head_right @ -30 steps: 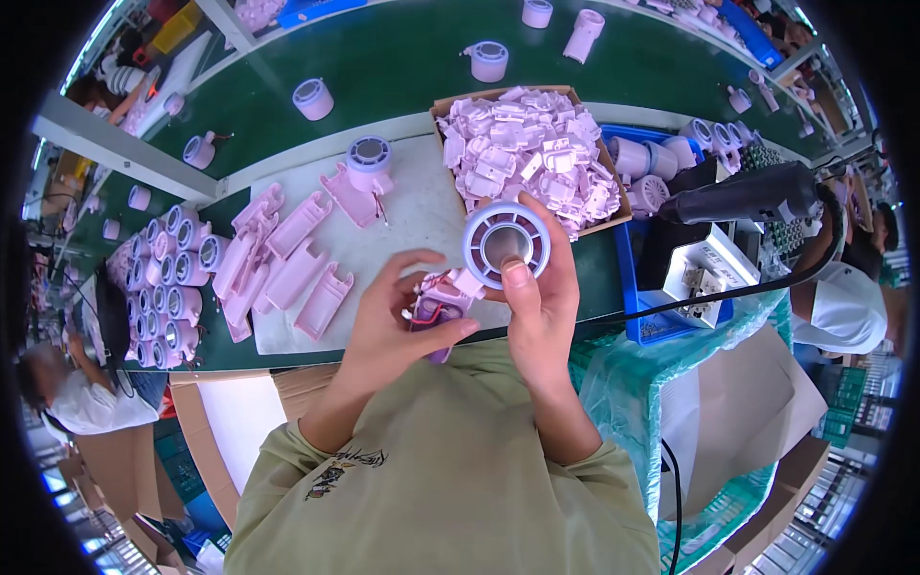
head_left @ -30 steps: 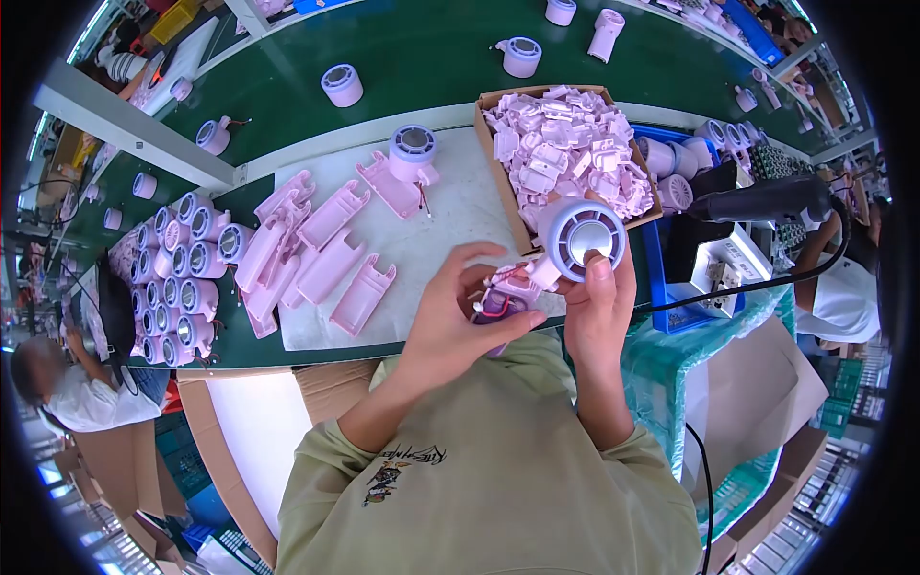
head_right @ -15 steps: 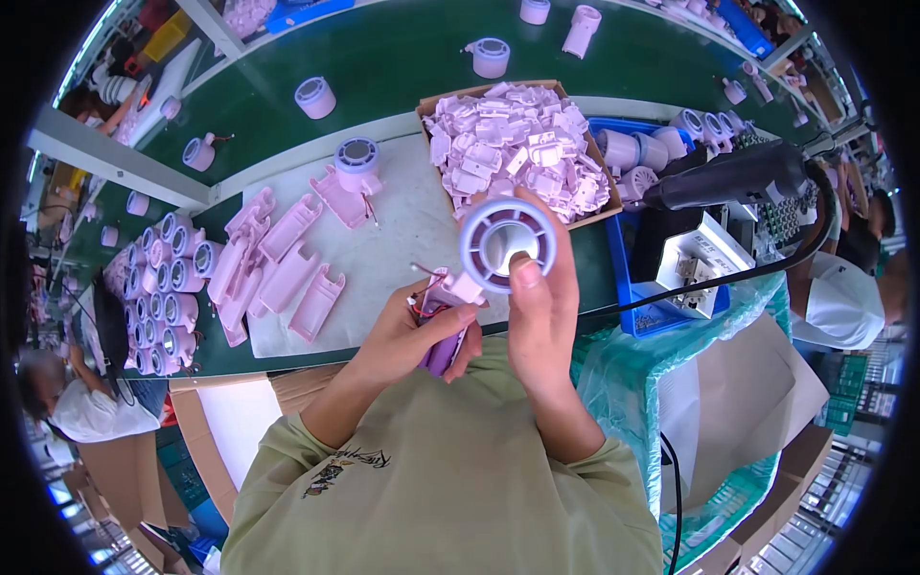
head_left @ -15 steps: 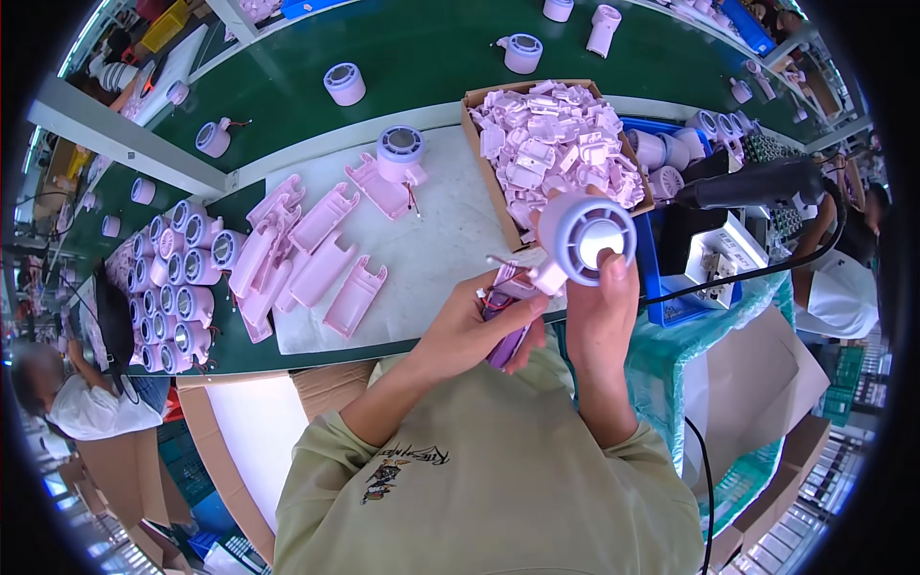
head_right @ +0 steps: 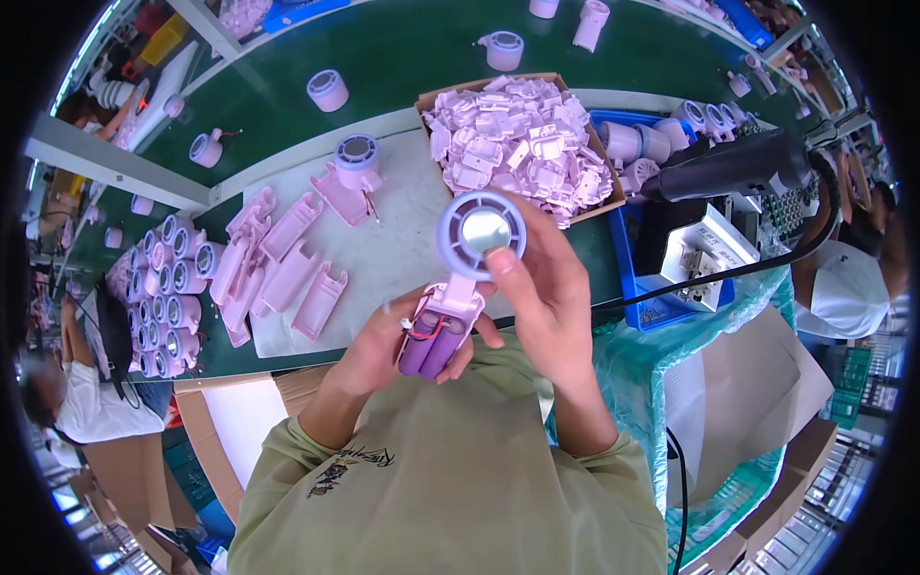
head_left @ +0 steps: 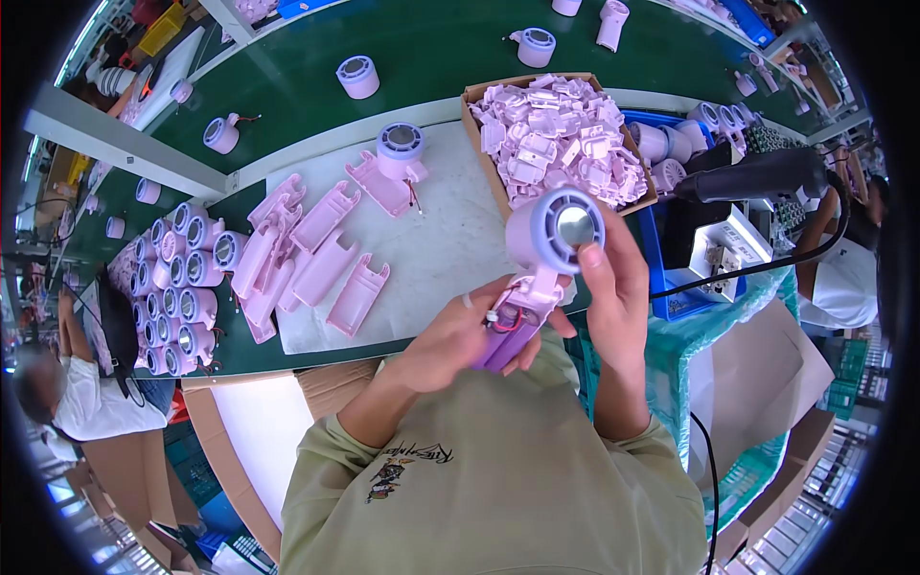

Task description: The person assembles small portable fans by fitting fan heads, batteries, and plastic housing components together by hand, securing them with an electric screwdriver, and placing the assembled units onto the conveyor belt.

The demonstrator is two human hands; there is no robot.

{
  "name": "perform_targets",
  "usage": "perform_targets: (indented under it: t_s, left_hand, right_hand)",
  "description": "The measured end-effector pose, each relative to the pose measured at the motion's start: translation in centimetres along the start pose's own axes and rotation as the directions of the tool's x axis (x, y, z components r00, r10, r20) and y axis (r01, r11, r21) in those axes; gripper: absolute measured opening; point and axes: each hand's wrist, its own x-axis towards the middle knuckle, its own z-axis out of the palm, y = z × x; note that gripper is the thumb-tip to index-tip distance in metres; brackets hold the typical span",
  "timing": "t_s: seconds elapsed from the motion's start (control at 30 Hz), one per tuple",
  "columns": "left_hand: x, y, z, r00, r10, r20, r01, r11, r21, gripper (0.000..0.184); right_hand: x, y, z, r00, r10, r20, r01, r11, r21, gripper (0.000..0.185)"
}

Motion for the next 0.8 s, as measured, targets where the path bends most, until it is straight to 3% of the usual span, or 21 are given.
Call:
perform_targets:
  t_s: [0.03,0.1,0.17,0.23,0.33,0.43,0.53,0.63,0.73,0.8]
  left_hand:
    - [0.0,-0.1,0.0,0.999,0.021,0.027,-0.017,0.991,-0.135,0.088]
    - [-0.2,0.1,0.0,1.000,-0.029,0.008,0.030,0.992,-0.126,0.106]
    - [-0.5,0.1,-0.4,0.998,-0.064,-0.011,0.062,0.988,-0.142,0.115]
    - [-0.9,-0.5,-1.1,0.996,-0.088,-0.024,0.082,0.980,-0.180,0.116]
    - [-1.0,0.0,-0.7,0.978,-0.182,-0.101,0.174,0.982,-0.077,0.109]
    - [-0.8,0.3,-1.0,0.978,-0.187,-0.091,0.188,0.982,0.003,0.097]
    - [-0.6,0.7,-0.4,0.969,-0.213,-0.126,0.201,0.975,-0.098,0.075]
    - [-1.1,0.5,-1.0,0.971,-0.213,-0.113,0.207,0.977,-0.060,0.056]
    - [-1.2,0.5,-1.1,0.976,-0.209,-0.066,0.198,0.969,-0.146,0.048]
    - [-0.9,0.5,-0.6,0.978,-0.144,-0.152,0.137,0.989,-0.055,0.048]
  right_hand:
    - [0.2,-0.2,0.1,0.999,-0.036,-0.040,0.032,0.995,-0.095,0.049]
    - [0.2,0.5,0.1,0.929,-0.362,-0.082,0.309,0.875,-0.372,0.040]
    - [-0.1,-1.4,-0.7,0.853,-0.505,0.133,0.458,0.601,-0.655,0.037]
    - [-0.1,-2.7,-0.1,0.819,-0.474,0.322,0.553,0.508,-0.660,0.038]
    - [-0.2,-3.3,0.2,0.794,-0.330,0.510,0.608,0.438,-0.662,0.039]
    - [0.2,-2.6,-0.4,0.717,-0.416,0.559,0.697,0.443,-0.564,0.038]
    - [0.3,-2.2,-0.5,0.657,-0.466,0.593,0.754,0.419,-0.506,0.038]
    - [0.1,-2.2,-0.5,0.658,-0.453,0.602,0.750,0.461,-0.474,0.037]
    - [-0.5,-2.1,-0.6,0.656,-0.424,0.624,0.753,0.421,-0.506,0.037]
    - [-0.7,-2.2,-0.6,0.665,-0.389,0.637,0.744,0.422,-0.519,0.037]
